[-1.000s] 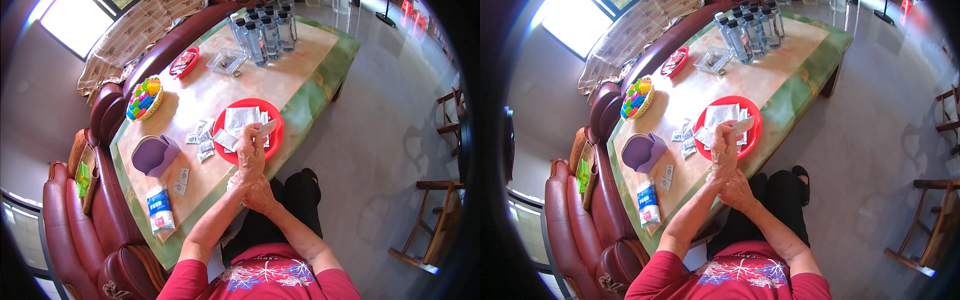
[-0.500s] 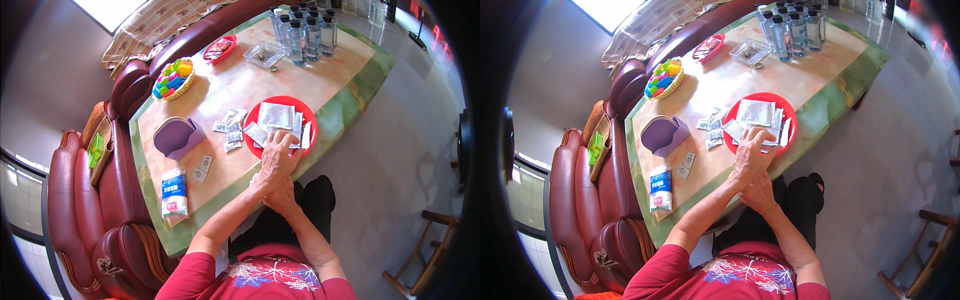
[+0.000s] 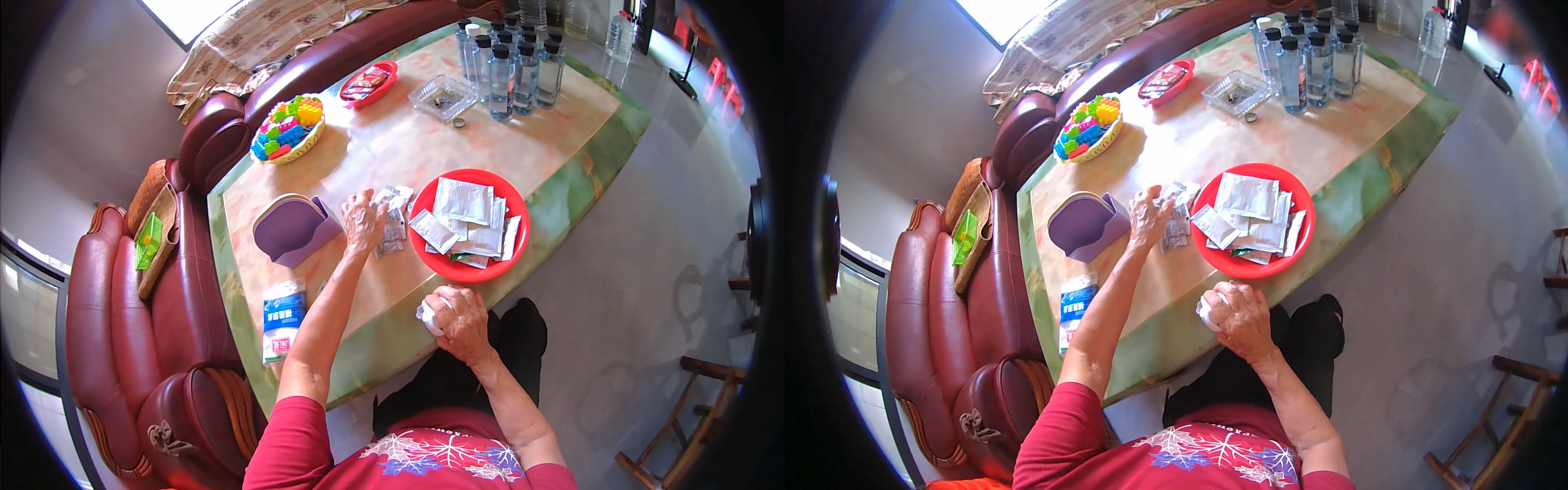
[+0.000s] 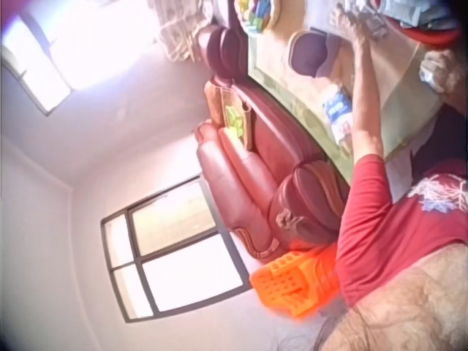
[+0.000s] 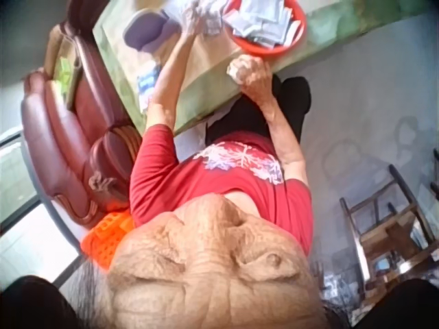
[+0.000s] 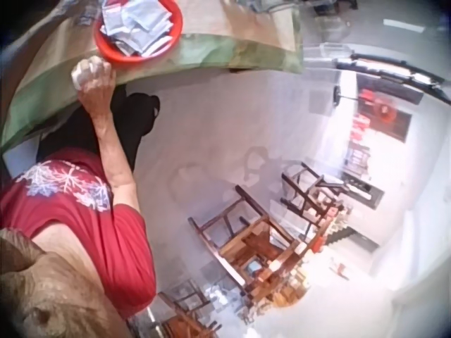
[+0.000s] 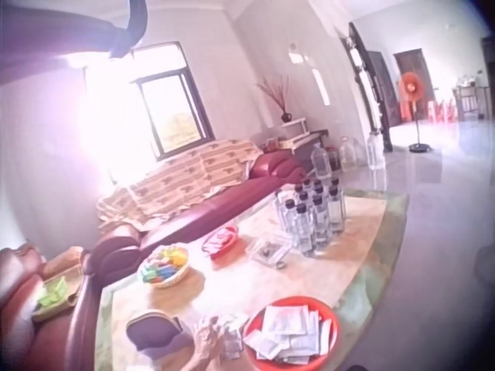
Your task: The person sits at a table and wipes small white packets with a white cloth. They pick up packets from the table, wipe them individually, and place them into a red bowl. The person also wipes a larger blue and white package at the end of the sequence.
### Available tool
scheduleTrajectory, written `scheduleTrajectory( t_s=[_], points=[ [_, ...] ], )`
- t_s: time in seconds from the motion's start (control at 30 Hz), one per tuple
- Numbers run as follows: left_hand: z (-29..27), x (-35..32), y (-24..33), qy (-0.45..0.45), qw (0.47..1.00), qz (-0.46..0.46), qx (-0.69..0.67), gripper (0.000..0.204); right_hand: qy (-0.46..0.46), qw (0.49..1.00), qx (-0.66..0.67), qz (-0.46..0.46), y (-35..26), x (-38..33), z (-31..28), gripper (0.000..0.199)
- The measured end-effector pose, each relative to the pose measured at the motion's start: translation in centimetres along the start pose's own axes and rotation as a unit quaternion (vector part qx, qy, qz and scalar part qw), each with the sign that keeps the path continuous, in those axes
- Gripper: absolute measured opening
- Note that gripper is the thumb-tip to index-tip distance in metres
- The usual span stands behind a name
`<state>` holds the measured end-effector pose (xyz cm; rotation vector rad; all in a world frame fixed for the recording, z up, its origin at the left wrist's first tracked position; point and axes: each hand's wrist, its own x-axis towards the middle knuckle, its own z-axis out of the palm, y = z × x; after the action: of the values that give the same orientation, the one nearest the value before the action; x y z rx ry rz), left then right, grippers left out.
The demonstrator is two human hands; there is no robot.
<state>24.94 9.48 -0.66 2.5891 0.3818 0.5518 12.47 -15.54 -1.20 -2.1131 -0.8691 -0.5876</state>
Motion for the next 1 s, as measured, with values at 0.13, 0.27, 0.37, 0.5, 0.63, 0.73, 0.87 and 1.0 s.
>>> scheduleTrajectory(
  t_s=[0.13, 0.27, 0.37, 0.5, 0.63, 0.73, 0.87, 1.0],
  points=[
    [0.7, 2.8, -0.2, -0.103, 0.992, -0.062, 0.024, 0.053, 0.002, 1.000, -0.008, -0.001, 0.0, 0.0, 0.0, 0.038],
    [0.5, 3.1, -1.3, -0.113, 0.985, -0.117, -0.062, 0.043, 0.006, 1.000, -0.011, 0.000, -0.1, -0.1, 0.2, 0.035],
    [-0.1, 2.1, -1.7, -0.066, 0.987, -0.089, -0.120, 0.033, 0.003, 1.000, -0.010, 0.002, 0.0, 0.0, 0.4, 0.035],
    [-1.4, 1.2, -0.7, -0.011, 0.993, -0.036, -0.115, 0.027, 0.008, 1.000, -0.007, 0.008, 0.0, 0.0, 0.5, 0.036],
    [-0.9, 2.5, 0.1, 0.003, 0.994, 0.002, -0.108, 0.031, -0.002, 1.000, -0.017, 0.009, -0.1, 0.1, 0.1, 0.036],
    [0.6, 4.2, 0.0, -0.113, 0.955, -0.076, -0.264, 0.039, -0.002, 1.000, -0.016, 0.009, -0.1, 0.1, 0.1, 0.038],
    [3.4, 5.7, -2.2, -0.106, 0.992, -0.066, -0.026, 0.050, 0.001, 1.000, -0.004, 0.003, -0.6, 0.5, 0.3, 0.040],
    [1.6, 4.9, 2.8, -0.160, 0.985, -0.063, 0.009, 0.045, 0.005, 1.000, -0.022, 0.016, -0.1, 0.0, 0.1, 0.038]
  ],
)
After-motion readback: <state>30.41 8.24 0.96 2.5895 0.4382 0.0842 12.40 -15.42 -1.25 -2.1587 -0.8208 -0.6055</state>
